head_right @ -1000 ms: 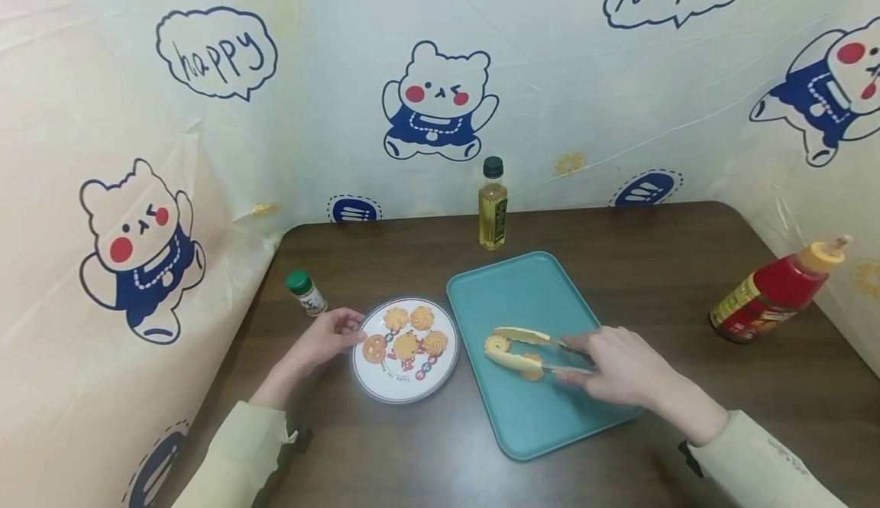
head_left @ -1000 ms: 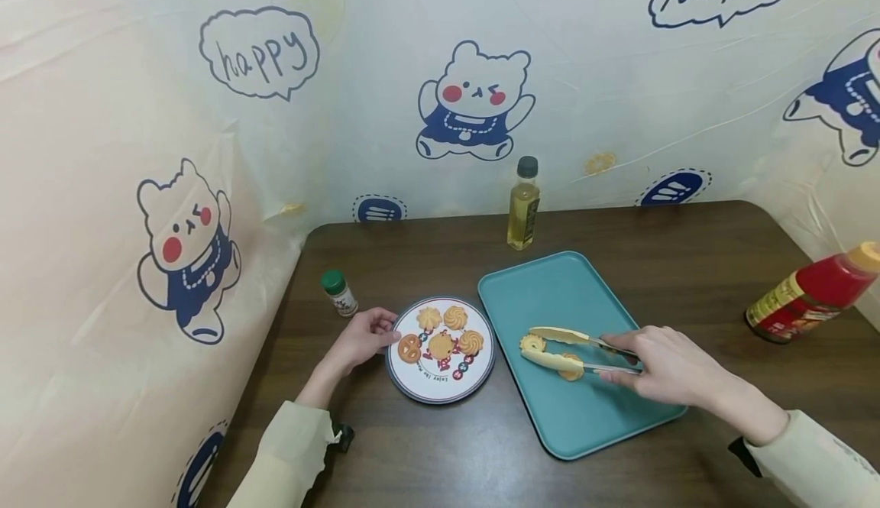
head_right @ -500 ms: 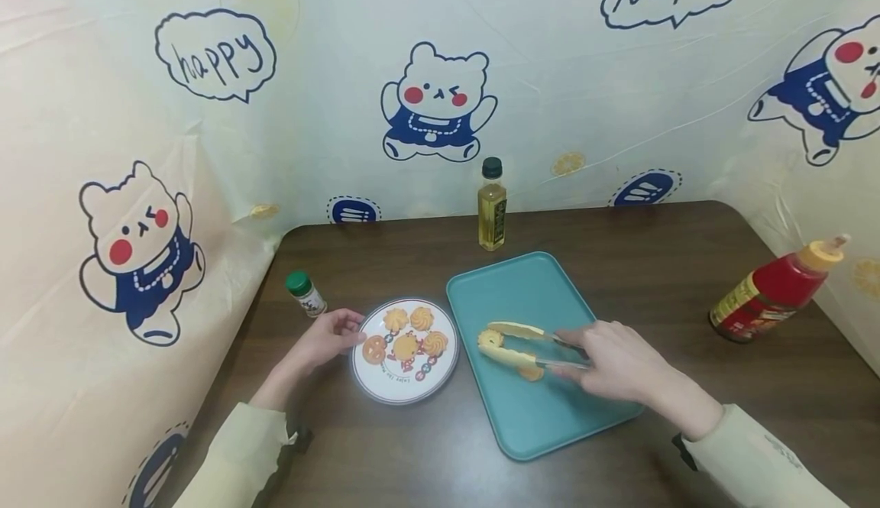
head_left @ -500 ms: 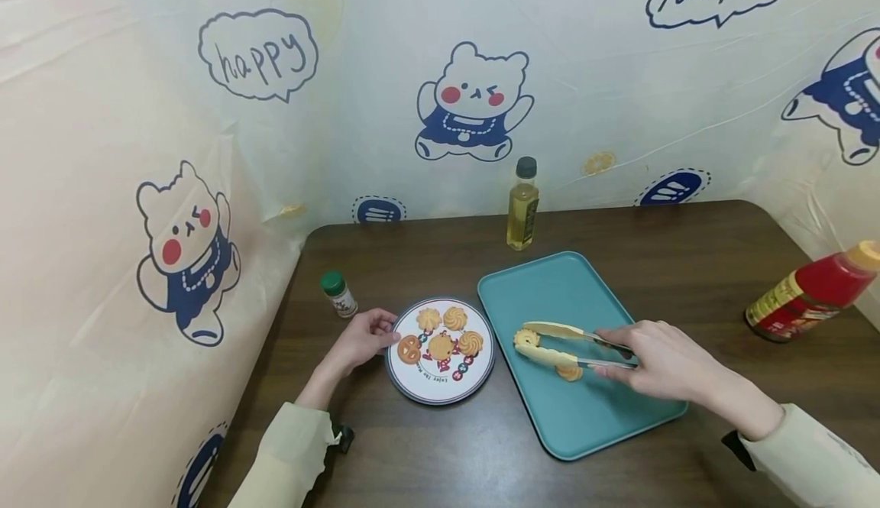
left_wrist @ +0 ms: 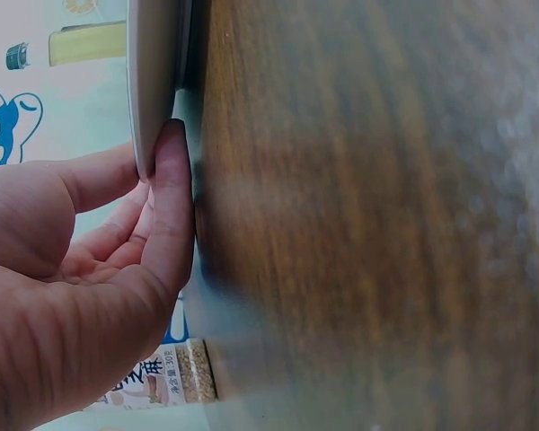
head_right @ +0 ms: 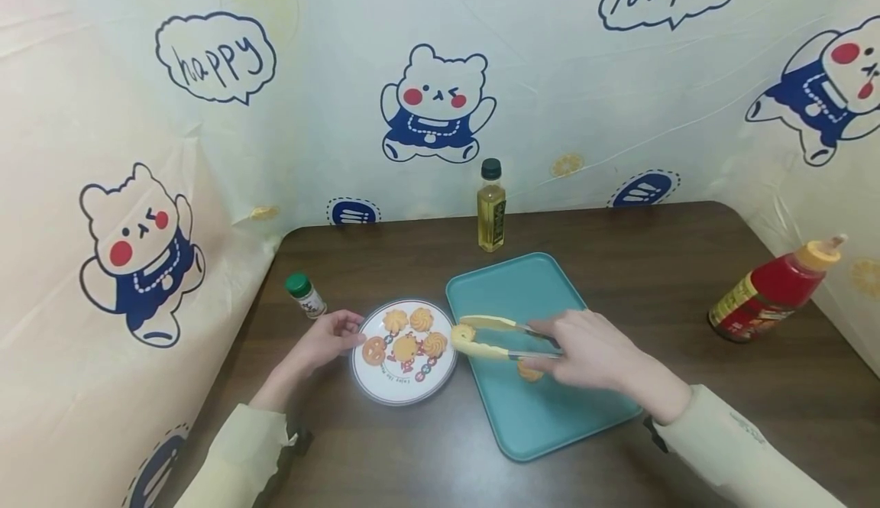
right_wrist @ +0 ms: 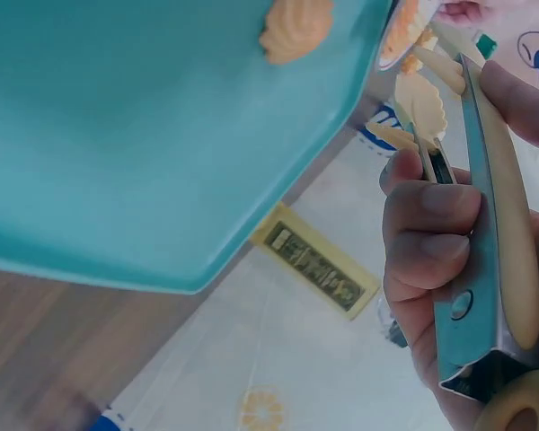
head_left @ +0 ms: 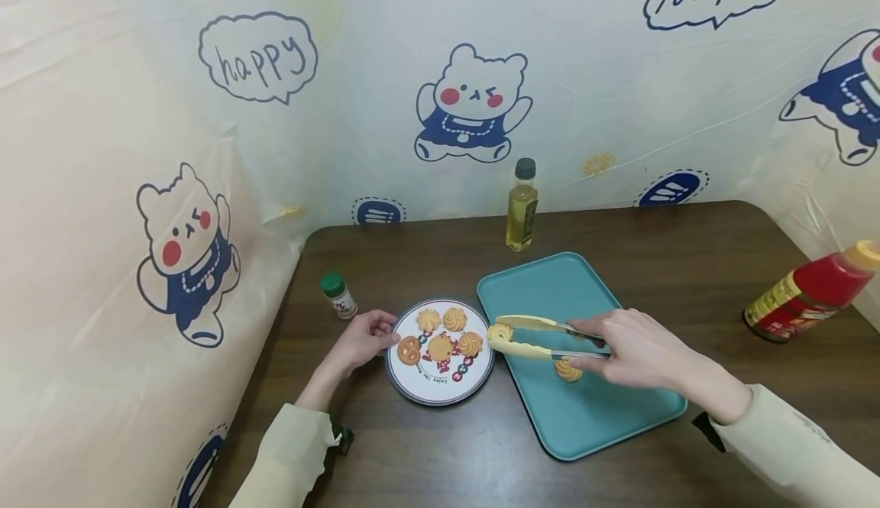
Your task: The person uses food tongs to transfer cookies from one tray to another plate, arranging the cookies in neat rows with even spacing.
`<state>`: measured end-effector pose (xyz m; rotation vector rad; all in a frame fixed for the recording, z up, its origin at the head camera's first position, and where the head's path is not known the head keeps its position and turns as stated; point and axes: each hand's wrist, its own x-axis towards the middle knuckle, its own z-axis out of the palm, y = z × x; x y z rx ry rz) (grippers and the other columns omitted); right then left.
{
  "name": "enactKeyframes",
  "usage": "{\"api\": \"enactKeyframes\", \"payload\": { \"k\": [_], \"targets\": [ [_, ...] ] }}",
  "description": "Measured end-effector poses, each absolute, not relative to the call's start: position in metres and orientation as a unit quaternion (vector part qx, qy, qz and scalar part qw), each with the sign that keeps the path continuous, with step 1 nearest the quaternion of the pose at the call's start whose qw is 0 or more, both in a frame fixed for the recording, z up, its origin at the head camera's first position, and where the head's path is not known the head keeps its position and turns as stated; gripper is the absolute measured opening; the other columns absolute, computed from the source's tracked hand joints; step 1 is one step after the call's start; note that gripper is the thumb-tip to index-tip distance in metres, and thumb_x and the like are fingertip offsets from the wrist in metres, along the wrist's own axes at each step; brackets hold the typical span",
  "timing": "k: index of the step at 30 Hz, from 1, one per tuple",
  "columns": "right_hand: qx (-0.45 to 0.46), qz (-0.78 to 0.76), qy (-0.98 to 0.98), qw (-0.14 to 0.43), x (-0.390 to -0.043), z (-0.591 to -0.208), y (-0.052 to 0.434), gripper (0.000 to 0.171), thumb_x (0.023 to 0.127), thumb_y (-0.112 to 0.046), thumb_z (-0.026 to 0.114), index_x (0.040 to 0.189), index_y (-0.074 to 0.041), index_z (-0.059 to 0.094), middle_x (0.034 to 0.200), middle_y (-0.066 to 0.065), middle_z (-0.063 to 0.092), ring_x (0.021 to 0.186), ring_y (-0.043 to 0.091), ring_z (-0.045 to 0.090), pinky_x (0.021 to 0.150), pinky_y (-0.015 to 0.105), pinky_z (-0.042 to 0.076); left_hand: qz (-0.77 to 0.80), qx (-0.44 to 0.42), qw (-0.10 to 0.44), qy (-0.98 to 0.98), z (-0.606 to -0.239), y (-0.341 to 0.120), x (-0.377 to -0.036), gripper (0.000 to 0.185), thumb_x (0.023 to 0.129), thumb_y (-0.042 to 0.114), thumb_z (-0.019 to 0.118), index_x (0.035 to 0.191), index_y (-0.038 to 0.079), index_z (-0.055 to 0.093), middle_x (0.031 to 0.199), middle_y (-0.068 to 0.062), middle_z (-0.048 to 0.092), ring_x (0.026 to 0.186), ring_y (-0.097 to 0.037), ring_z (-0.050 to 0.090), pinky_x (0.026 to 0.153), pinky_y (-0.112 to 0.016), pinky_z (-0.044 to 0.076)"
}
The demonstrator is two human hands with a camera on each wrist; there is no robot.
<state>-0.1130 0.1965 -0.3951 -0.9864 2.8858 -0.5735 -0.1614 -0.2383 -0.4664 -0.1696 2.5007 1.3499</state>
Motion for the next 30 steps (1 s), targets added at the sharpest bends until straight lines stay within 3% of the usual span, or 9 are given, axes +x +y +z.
{"api": "enactKeyframes", "payload": {
  "k": [7,13,23,30],
  "targets": [
    [-0.336,-0.188,0.923,0.018,-0.116,-0.392,0.180,0.053,0.089,-0.043,0.074,0.125,-0.005,0.069,0.091,-0.004,0.071,0.053,0.000,0.037,0.044,0.022,0.029,0.475,-0.055,0.150,0.865,-0.466,-0.239,-0.162,0.029,0.092,0.006,0.071,0.120,0.001,0.063,0.098,-0.012,0.059,0.084,-0.024,0.057,0.073,-0.033,0.057],
    [-0.350,-0.195,0.916,0.035,-0.119,-0.391,0.163,0.054,0.089,-0.041,0.074,0.127,-0.004,0.067,0.072,-0.017,0.056,0.049,0.000,0.038,0.043,0.022,0.031,0.474,-0.052,0.148,0.867,-0.466,-0.239,-0.162,0.029,0.092,0.006,0.071,0.120,0.000,0.063,0.099,-0.012,0.059,0.084,-0.024,0.057,0.073,-0.033,0.057],
    [-0.363,-0.194,0.910,0.051,-0.123,-0.393,0.137,0.052,0.087,-0.042,0.075,0.126,-0.008,0.069,0.056,-0.012,0.035,0.045,0.003,0.022,0.041,0.022,0.021,0.474,-0.051,0.148,0.867,-0.464,-0.239,-0.161,0.029,0.092,0.006,0.071,0.120,0.000,0.062,0.099,-0.012,0.059,0.084,-0.024,0.057,0.073,-0.033,0.057],
    [-0.385,-0.199,0.899,0.068,-0.123,-0.398,0.120,0.050,0.088,-0.042,0.075,0.125,-0.008,0.070,0.056,-0.013,0.033,0.046,0.003,0.023,0.041,0.023,0.021,0.473,-0.050,0.147,0.867,-0.464,-0.239,-0.160,0.028,0.092,0.005,0.071,0.119,0.000,0.062,0.098,-0.012,0.059,0.084,-0.024,0.057,0.072,-0.033,0.057]
  ]
}}
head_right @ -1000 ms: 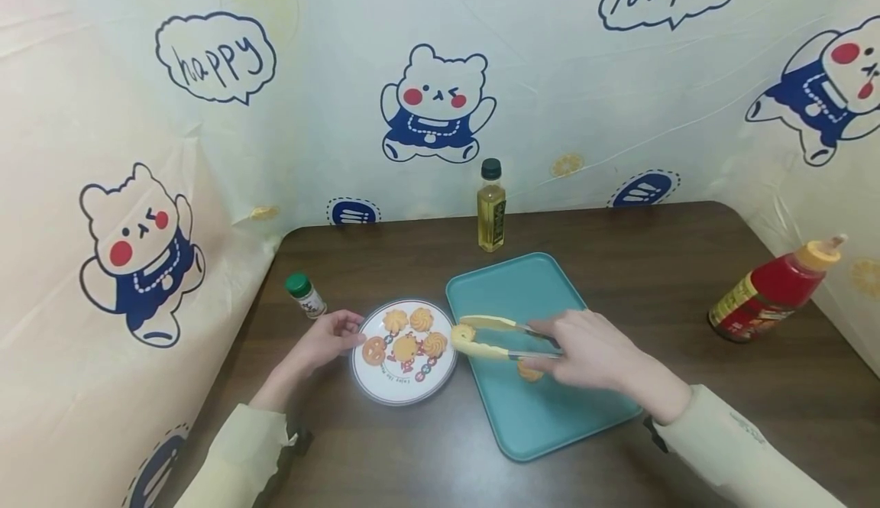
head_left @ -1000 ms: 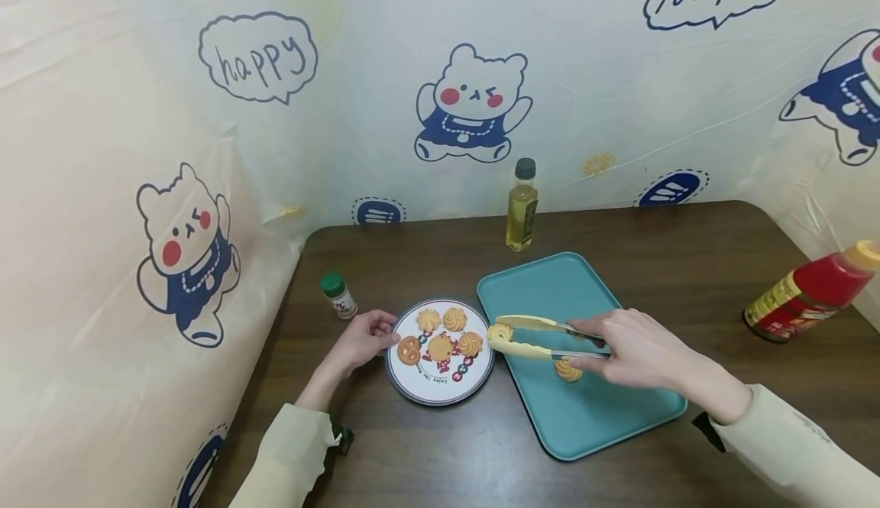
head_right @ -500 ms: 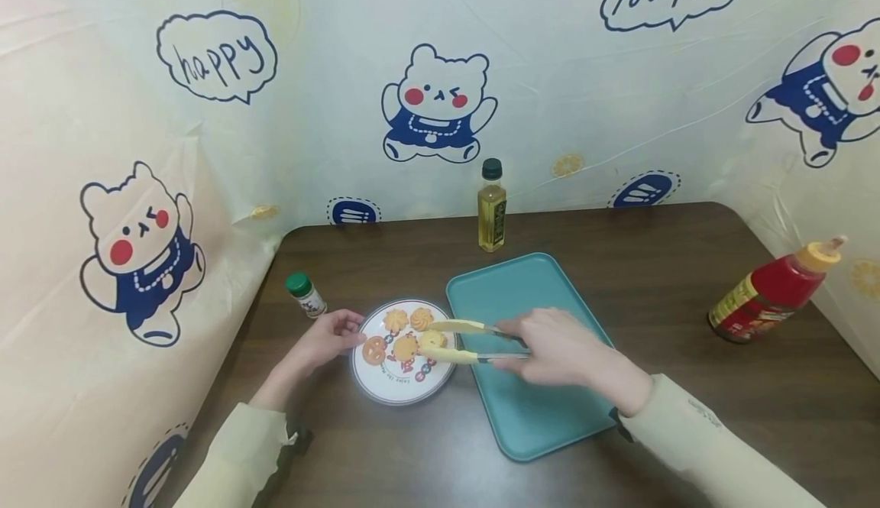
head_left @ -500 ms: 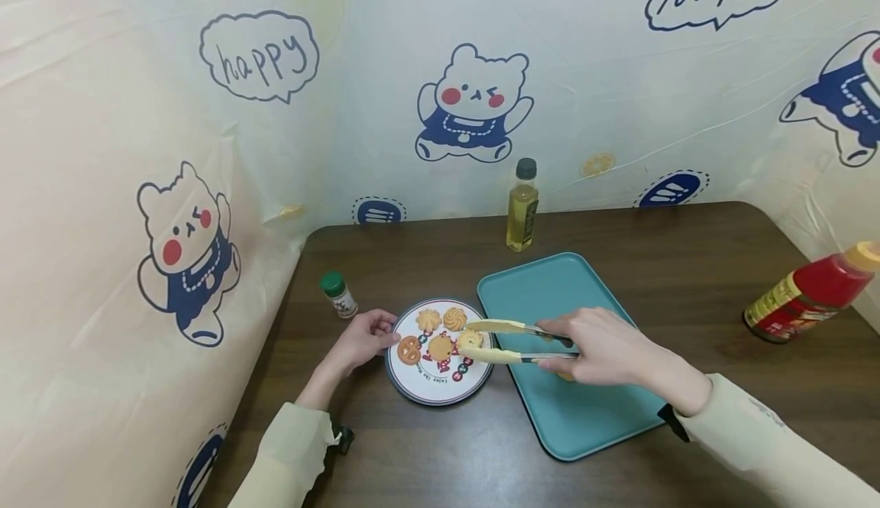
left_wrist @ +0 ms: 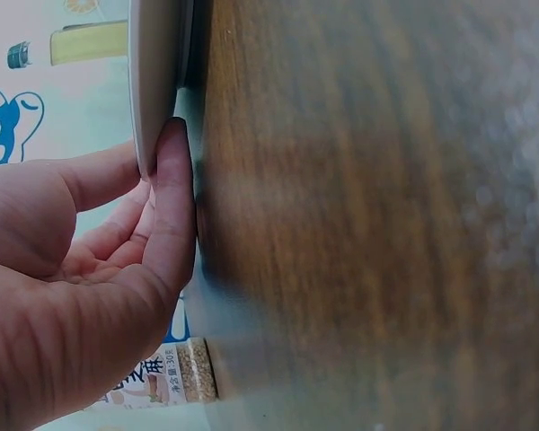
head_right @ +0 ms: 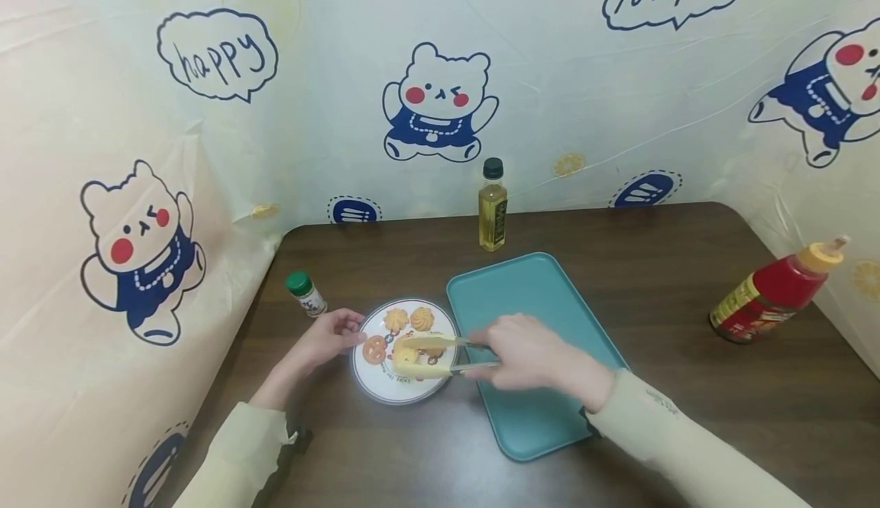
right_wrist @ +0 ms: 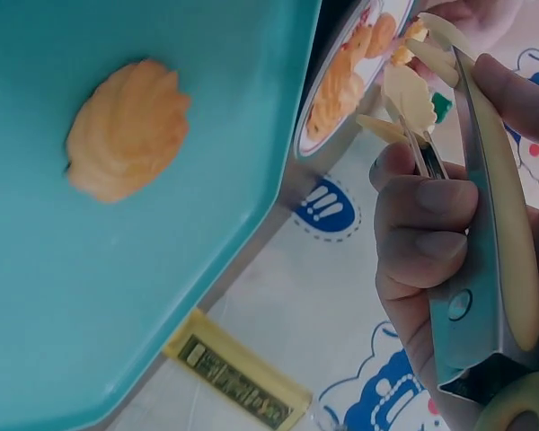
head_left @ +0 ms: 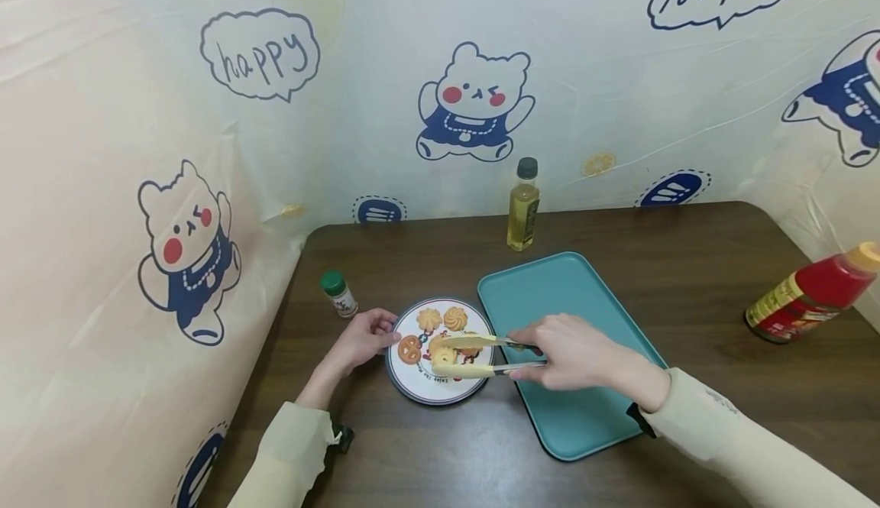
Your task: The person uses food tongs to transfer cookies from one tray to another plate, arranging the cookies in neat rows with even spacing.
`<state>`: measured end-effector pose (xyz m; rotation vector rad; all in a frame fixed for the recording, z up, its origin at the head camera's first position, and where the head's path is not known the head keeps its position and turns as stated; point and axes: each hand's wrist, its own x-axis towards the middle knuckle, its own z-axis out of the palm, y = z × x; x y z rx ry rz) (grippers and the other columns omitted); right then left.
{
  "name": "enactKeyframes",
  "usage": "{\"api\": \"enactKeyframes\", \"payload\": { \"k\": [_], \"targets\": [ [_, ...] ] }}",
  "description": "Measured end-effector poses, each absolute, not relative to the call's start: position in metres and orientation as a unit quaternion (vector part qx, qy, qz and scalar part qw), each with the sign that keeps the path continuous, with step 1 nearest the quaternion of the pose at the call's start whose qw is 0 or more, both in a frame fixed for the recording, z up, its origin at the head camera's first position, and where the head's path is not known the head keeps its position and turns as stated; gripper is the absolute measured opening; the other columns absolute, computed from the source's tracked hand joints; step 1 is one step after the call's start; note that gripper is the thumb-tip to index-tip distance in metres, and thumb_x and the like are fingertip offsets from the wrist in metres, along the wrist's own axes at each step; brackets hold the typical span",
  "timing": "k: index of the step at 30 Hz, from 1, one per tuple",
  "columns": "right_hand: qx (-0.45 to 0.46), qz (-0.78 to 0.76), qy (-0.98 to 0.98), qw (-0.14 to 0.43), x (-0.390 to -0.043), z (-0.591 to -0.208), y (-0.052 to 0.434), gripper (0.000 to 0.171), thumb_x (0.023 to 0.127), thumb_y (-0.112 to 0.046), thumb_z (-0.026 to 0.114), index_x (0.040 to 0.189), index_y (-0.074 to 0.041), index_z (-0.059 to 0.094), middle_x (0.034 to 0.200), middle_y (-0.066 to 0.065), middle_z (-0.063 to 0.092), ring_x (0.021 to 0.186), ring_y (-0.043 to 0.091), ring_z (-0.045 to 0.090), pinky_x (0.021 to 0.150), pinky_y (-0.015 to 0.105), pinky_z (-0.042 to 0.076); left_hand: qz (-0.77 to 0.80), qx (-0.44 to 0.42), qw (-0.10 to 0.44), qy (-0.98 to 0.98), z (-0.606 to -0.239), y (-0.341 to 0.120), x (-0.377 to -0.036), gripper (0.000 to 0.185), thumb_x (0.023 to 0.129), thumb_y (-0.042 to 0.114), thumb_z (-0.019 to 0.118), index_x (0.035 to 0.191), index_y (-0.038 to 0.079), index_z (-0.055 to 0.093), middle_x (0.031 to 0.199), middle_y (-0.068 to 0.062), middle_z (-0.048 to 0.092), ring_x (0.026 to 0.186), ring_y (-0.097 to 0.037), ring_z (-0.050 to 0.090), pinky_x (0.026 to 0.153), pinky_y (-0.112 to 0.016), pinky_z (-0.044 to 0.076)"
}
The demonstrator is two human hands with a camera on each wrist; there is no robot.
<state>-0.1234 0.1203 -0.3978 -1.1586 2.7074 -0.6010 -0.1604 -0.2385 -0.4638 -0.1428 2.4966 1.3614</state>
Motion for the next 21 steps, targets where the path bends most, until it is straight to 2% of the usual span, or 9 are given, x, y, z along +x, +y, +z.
{"api": "enactKeyframes", "payload": {
  "k": [12,21],
  "targets": [
    [-0.411,-0.202,0.885,0.082,-0.124,-0.407,0.101,0.047,0.089,-0.041,0.073,0.124,-0.009,0.070,0.056,-0.012,0.031,0.047,0.003,0.022,0.043,0.024,0.021,0.475,-0.049,0.147,0.866,-0.464,-0.239,-0.162,0.029,0.091,0.005,0.072,0.118,-0.001,0.062,0.098,-0.012,0.059,0.084,-0.024,0.056,0.071,-0.033,0.057],
    [-0.422,-0.188,0.883,0.078,-0.123,-0.414,0.093,0.048,0.088,-0.041,0.073,0.123,-0.008,0.071,0.059,-0.013,0.039,0.051,0.003,0.028,0.045,0.024,0.023,0.478,-0.048,0.150,0.864,-0.465,-0.240,-0.161,0.029,0.091,0.005,0.071,0.118,-0.001,0.062,0.098,-0.013,0.059,0.084,-0.025,0.057,0.071,-0.033,0.057]
  ]
}}
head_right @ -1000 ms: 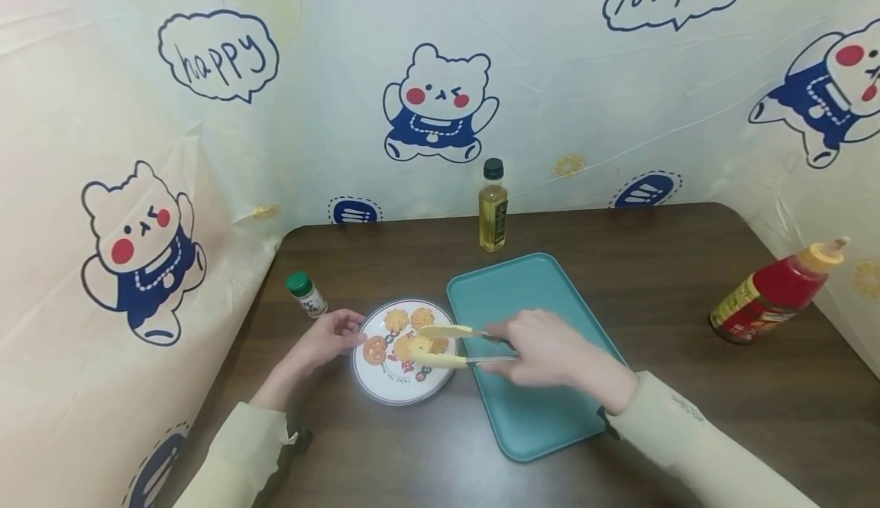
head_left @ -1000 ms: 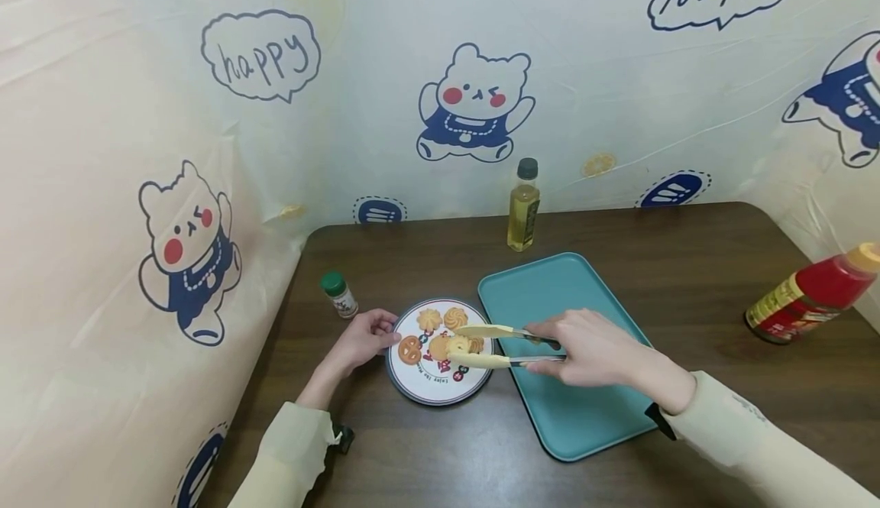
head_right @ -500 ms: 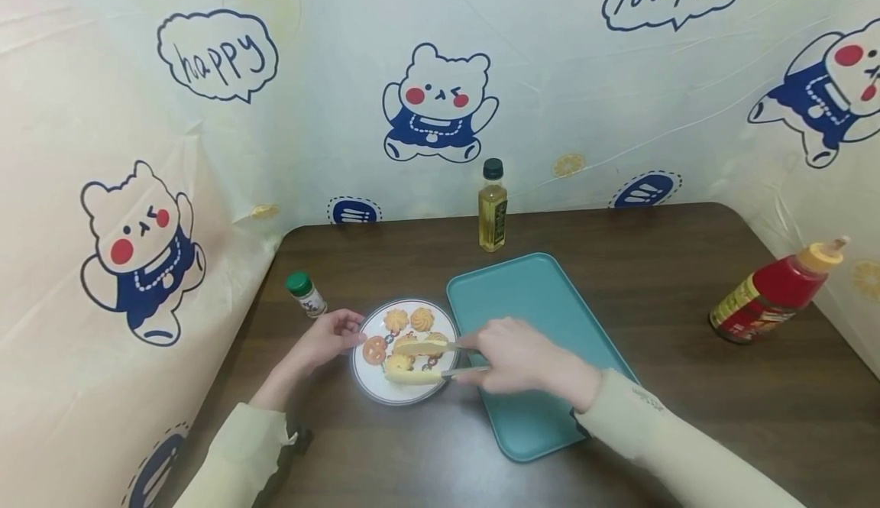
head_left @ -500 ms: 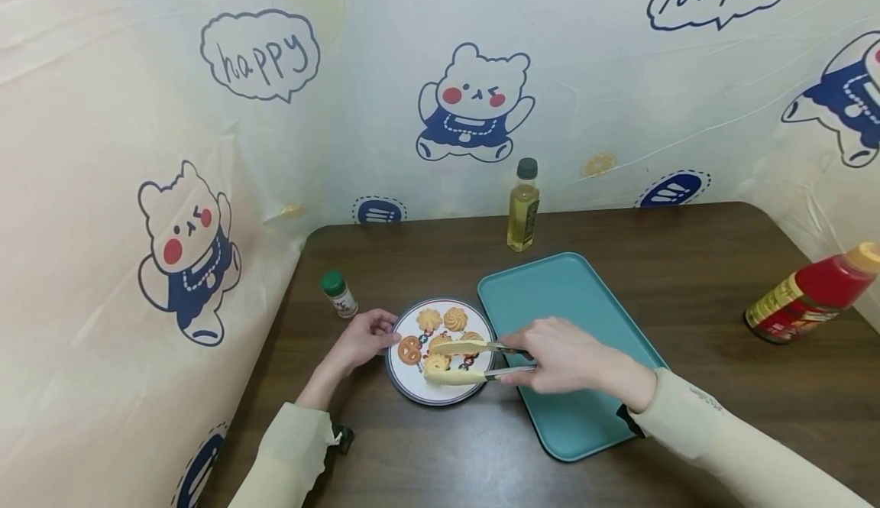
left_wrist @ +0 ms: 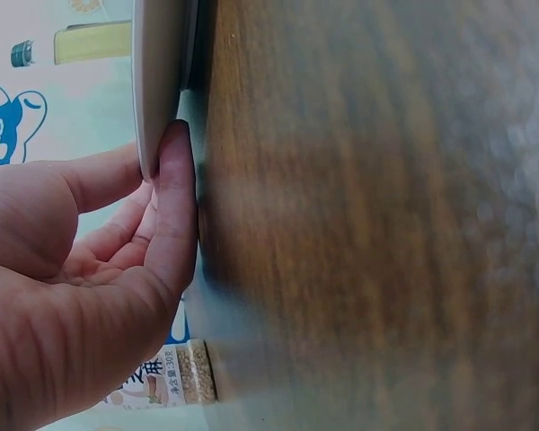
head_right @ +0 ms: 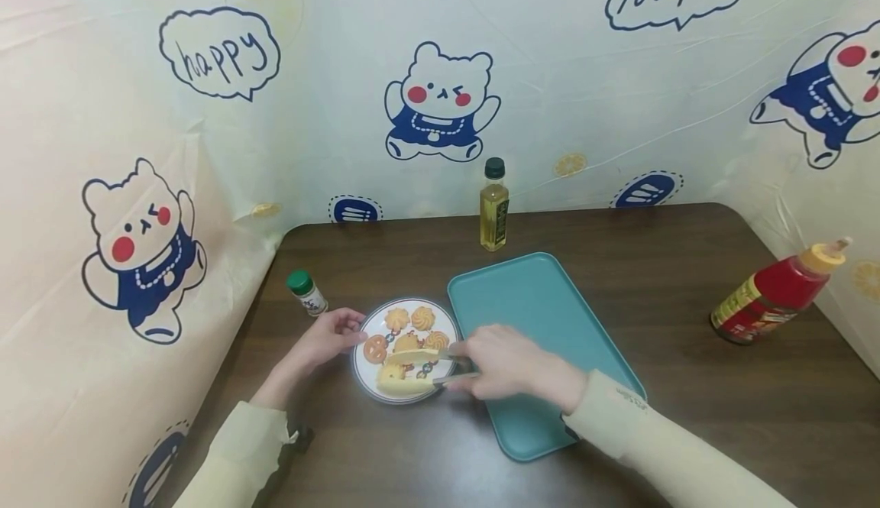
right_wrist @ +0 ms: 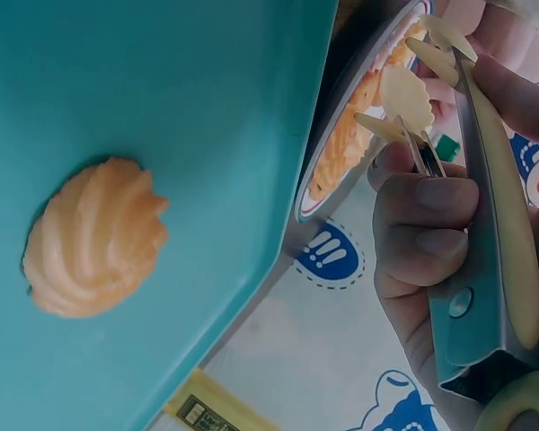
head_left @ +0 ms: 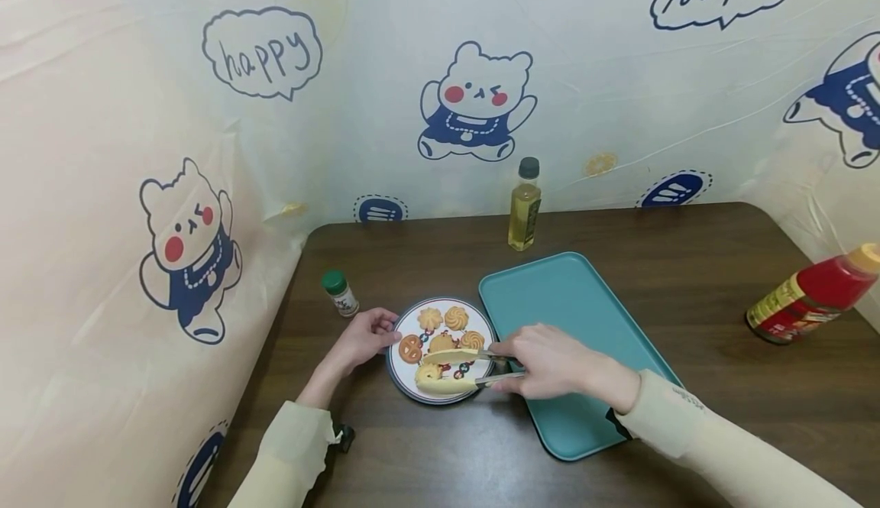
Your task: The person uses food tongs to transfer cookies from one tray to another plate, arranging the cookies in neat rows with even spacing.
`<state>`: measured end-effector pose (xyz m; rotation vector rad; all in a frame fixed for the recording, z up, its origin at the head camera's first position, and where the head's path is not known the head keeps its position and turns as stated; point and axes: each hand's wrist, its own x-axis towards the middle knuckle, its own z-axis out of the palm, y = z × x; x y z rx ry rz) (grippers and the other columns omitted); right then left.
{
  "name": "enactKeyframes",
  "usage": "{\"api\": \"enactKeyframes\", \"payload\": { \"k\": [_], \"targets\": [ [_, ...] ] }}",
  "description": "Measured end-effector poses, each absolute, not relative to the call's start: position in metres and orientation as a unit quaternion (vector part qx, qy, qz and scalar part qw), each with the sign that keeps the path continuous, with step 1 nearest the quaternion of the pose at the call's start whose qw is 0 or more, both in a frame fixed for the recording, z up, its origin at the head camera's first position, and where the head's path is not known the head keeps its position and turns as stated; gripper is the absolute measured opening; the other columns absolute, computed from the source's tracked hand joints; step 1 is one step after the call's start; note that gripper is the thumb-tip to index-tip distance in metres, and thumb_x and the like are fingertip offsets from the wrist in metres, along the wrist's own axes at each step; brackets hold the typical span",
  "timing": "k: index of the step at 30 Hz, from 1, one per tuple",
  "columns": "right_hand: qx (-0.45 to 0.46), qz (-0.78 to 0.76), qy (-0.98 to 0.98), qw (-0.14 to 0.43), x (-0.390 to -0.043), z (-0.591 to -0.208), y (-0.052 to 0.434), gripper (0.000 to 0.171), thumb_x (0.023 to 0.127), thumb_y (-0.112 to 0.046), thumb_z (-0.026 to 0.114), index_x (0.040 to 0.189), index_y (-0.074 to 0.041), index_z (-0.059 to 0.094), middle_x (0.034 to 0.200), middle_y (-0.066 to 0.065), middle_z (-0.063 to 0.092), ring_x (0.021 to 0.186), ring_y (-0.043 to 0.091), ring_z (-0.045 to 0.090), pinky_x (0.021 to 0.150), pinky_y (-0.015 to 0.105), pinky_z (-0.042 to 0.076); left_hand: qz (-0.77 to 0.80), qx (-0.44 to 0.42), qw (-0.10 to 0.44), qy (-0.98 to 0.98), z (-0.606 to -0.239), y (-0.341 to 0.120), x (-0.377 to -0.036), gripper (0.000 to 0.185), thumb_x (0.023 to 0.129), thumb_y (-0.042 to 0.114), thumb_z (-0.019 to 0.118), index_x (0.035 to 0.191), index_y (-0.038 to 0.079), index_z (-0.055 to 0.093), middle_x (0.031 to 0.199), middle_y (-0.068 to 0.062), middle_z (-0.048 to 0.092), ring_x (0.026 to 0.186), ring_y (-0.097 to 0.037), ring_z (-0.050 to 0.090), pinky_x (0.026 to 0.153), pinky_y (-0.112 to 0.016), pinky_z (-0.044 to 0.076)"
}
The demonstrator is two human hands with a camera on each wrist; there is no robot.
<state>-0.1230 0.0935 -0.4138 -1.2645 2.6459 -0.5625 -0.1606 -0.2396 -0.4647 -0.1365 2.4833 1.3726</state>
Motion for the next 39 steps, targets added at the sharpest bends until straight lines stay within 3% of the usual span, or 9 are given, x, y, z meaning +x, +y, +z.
{"api": "enactKeyframes", "payload": {
  "k": [10,25,39],
  "targets": [
    [-0.427,-0.178,0.884,0.069,-0.1234,-0.4191,0.0899,0.044,0.086,-0.041,0.075,0.118,-0.011,0.073,0.069,-0.009,0.058,0.055,0.004,0.038,0.045,0.025,0.028,0.478,-0.048,0.149,0.864,-0.4645,-0.2391,-0.1612,0.029,0.091,0.005,0.071,0.119,0.000,0.062,0.099,-0.012,0.060,0.084,-0.024,0.058,0.072,-0.033,0.057],
    [-0.420,-0.176,0.886,0.087,-0.1248,-0.4183,0.0864,0.046,0.088,-0.045,0.072,0.119,-0.011,0.072,0.065,-0.007,0.056,0.054,0.004,0.036,0.046,0.025,0.025,0.474,-0.039,0.145,0.868,-0.4640,-0.2396,-0.1605,0.029,0.093,0.005,0.070,0.119,-0.002,0.061,0.099,-0.013,0.060,0.084,-0.023,0.057,0.072,-0.034,0.057],
    [-0.417,-0.180,0.887,0.089,-0.1243,-0.4170,0.0864,0.046,0.087,-0.042,0.074,0.120,-0.010,0.072,0.060,-0.012,0.043,0.053,0.004,0.033,0.046,0.026,0.023,0.473,-0.043,0.147,0.868,-0.4644,-0.2392,-0.1607,0.030,0.092,0.006,0.071,0.119,-0.001,0.062,0.099,-0.013,0.060,0.085,-0.024,0.057,0.071,-0.033,0.057]
  ]
}}
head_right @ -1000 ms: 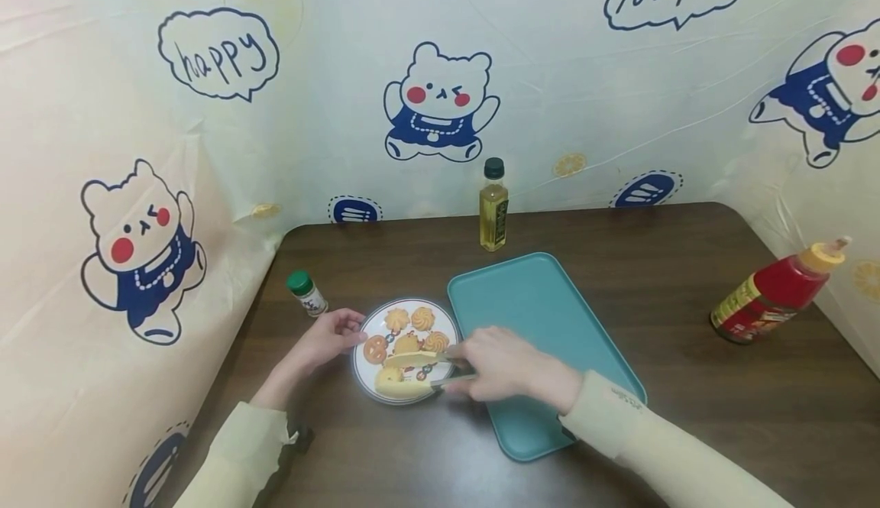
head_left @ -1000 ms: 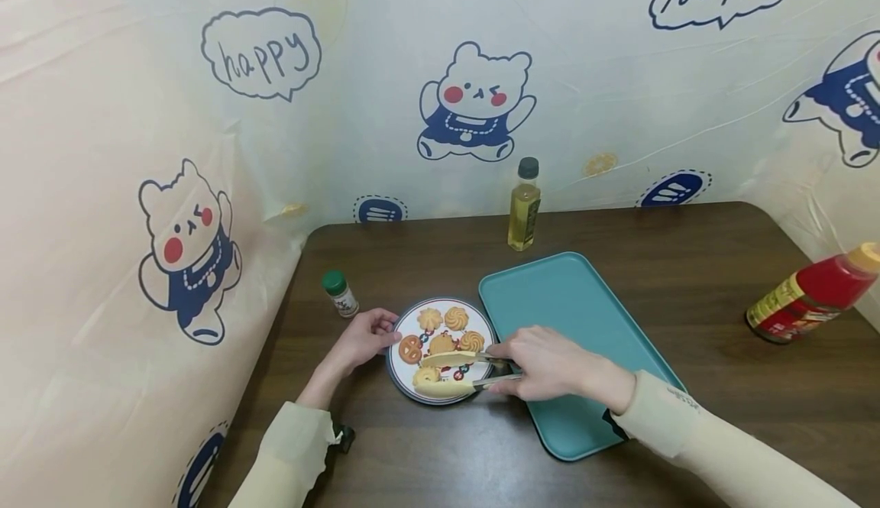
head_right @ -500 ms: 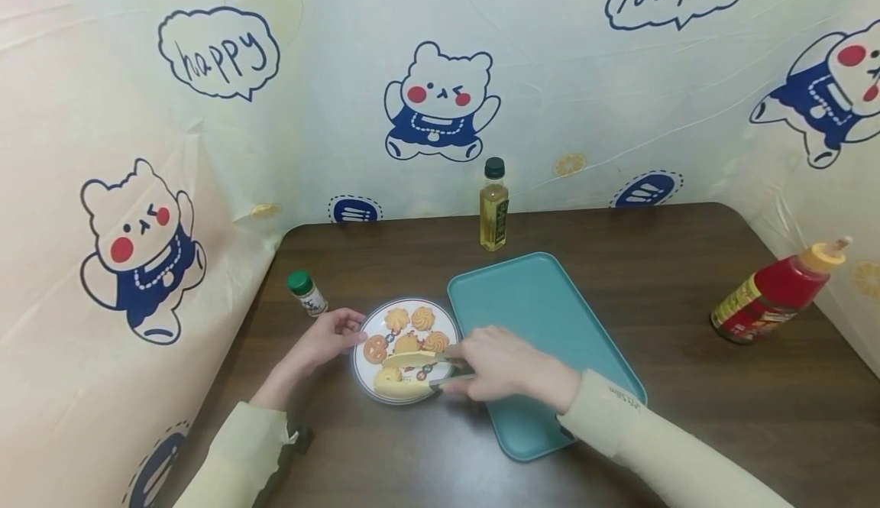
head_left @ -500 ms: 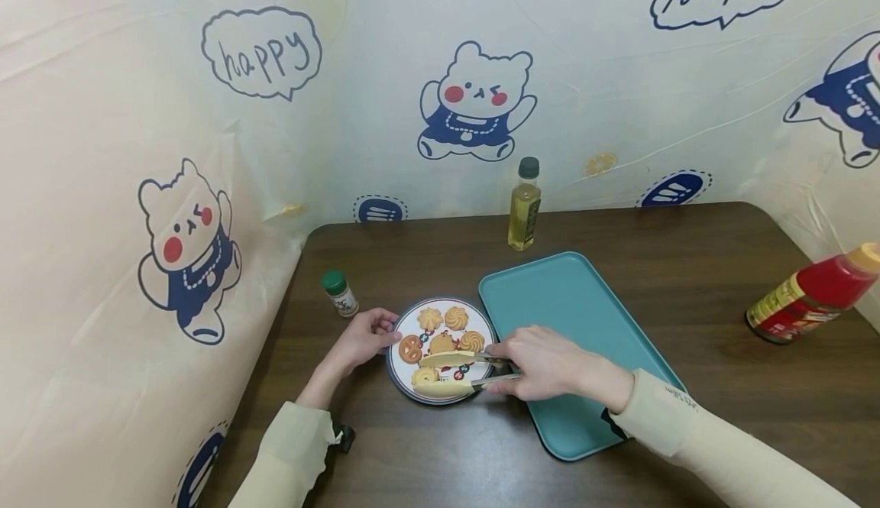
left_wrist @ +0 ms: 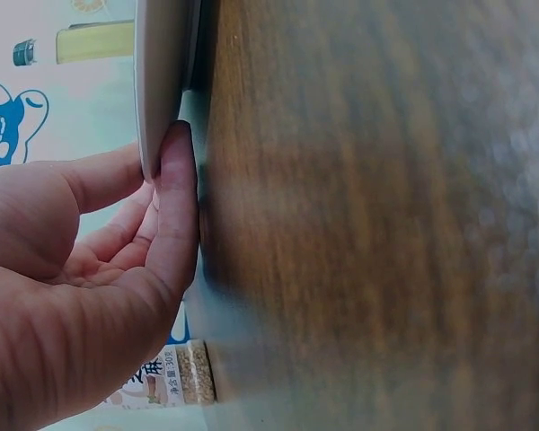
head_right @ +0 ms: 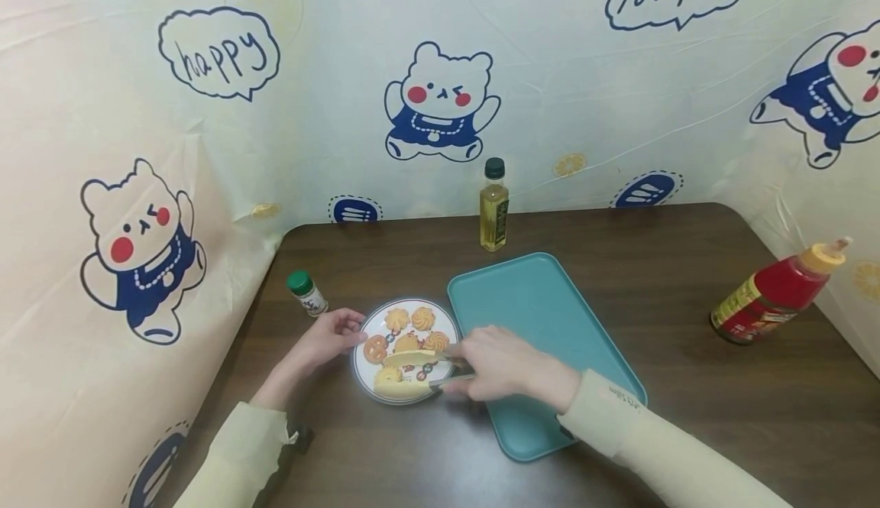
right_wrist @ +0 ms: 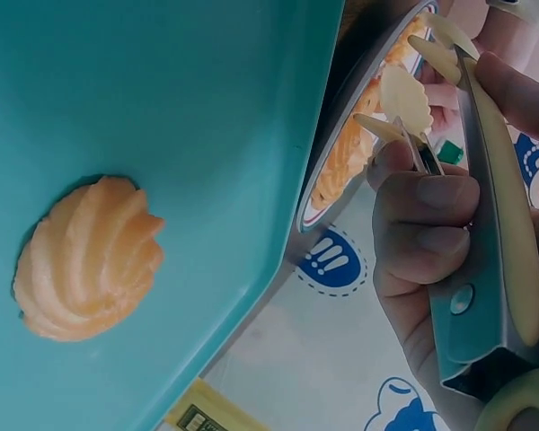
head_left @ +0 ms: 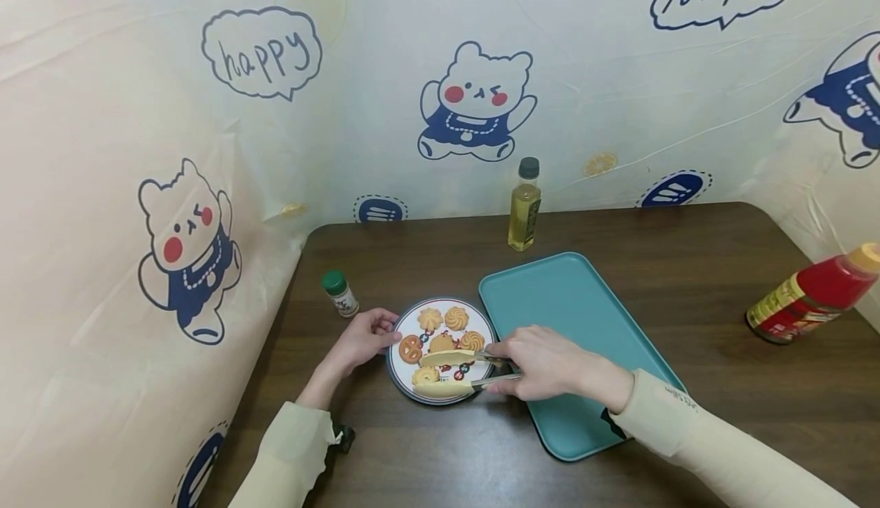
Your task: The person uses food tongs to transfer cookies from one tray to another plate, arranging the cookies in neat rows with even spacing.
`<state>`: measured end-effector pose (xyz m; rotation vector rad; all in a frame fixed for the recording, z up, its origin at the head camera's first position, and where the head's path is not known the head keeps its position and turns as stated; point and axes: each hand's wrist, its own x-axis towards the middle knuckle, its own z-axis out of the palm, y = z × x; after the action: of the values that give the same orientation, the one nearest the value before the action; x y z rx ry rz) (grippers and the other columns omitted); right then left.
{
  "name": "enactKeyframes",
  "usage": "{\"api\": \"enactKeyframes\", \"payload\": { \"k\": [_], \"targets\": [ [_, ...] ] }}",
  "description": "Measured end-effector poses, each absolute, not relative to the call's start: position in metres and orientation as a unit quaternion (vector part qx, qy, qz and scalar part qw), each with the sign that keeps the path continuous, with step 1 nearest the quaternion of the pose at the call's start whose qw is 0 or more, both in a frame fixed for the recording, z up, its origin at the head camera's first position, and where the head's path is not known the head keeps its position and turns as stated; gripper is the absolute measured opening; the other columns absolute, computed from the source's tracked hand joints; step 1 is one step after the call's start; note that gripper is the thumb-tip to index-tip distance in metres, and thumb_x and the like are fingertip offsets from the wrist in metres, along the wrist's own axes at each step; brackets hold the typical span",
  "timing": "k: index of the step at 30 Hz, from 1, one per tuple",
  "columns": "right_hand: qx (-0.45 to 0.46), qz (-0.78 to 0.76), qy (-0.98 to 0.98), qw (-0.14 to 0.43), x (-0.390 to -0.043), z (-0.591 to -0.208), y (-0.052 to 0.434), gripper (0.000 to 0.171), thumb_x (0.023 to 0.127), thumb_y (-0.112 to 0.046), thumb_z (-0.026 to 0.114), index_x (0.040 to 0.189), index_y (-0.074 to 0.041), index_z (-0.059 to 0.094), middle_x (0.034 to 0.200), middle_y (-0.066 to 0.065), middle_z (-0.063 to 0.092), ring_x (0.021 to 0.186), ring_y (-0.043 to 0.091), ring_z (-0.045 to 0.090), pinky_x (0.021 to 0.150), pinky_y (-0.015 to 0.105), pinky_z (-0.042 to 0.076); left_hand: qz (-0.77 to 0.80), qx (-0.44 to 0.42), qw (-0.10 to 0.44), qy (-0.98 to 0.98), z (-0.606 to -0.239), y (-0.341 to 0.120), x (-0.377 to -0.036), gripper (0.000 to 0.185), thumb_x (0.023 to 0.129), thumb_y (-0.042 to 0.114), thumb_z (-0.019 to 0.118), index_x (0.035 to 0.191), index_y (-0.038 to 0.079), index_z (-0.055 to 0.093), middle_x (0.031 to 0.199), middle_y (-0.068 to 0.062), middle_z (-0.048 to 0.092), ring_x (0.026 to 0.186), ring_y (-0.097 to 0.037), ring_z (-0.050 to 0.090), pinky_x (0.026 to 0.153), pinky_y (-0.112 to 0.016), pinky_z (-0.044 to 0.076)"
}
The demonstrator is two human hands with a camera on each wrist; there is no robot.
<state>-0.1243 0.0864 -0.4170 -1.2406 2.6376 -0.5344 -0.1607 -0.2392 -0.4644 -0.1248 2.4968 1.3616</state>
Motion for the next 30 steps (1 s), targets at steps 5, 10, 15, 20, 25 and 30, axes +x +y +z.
{"api": "enactKeyframes", "payload": {
  "k": [5,10,15,20,25,30],
  "targets": [
    [-0.409,-0.182,0.889,0.096,-0.124,-0.417,0.087,0.050,0.087,-0.044,0.074,0.124,-0.010,0.070,0.064,-0.008,0.053,0.054,0.004,0.034,0.046,0.026,0.024,0.469,-0.046,0.146,0.870,-0.463,-0.239,-0.160,0.029,0.092,0.006,0.070,0.120,0.000,0.062,0.099,-0.012,0.060,0.085,-0.023,0.057,0.072,-0.033,0.057],
    [-0.403,-0.185,0.892,0.093,-0.124,-0.415,0.089,0.054,0.086,-0.044,0.075,0.126,-0.007,0.069,0.061,-0.010,0.048,0.053,0.004,0.030,0.046,0.025,0.024,0.469,-0.046,0.145,0.870,-0.462,-0.238,-0.159,0.029,0.092,0.007,0.071,0.119,0.000,0.062,0.099,-0.012,0.060,0.084,-0.024,0.057,0.072,-0.033,0.057],
    [-0.392,-0.192,0.895,0.094,-0.123,-0.408,0.093,0.056,0.087,-0.046,0.074,0.128,-0.007,0.068,0.059,-0.011,0.036,0.049,0.005,0.025,0.045,0.024,0.023,0.470,-0.047,0.145,0.869,-0.463,-0.238,-0.160,0.030,0.092,0.007,0.071,0.119,0.000,0.062,0.098,-0.012,0.059,0.084,-0.024,0.057,0.072,-0.033,0.057],
    [-0.384,-0.206,0.896,0.089,-0.123,-0.400,0.101,0.057,0.086,-0.046,0.075,0.128,-0.008,0.068,0.058,-0.011,0.034,0.047,0.004,0.024,0.044,0.023,0.023,0.471,-0.048,0.144,0.869,-0.464,-0.239,-0.161,0.029,0.092,0.006,0.071,0.120,0.000,0.063,0.099,-0.012,0.060,0.084,-0.023,0.057,0.073,-0.033,0.057],
    [-0.370,-0.204,0.903,0.079,-0.124,-0.392,0.113,0.059,0.086,-0.046,0.076,0.129,-0.007,0.067,0.059,-0.011,0.035,0.048,0.004,0.026,0.043,0.023,0.024,0.468,-0.051,0.145,0.870,-0.464,-0.238,-0.160,0.029,0.092,0.007,0.071,0.119,0.001,0.063,0.098,-0.012,0.060,0.084,-0.023,0.057,0.073,-0.032,0.057],
    [-0.355,-0.200,0.911,0.066,-0.126,-0.384,0.128,0.062,0.086,-0.048,0.075,0.131,-0.006,0.065,0.062,-0.009,0.043,0.048,0.003,0.030,0.043,0.023,0.026,0.467,-0.051,0.145,0.871,-0.464,-0.238,-0.160,0.029,0.092,0.007,0.071,0.119,0.000,0.062,0.098,-0.012,0.060,0.084,-0.023,0.057,0.073,-0.032,0.057]
  ]
}}
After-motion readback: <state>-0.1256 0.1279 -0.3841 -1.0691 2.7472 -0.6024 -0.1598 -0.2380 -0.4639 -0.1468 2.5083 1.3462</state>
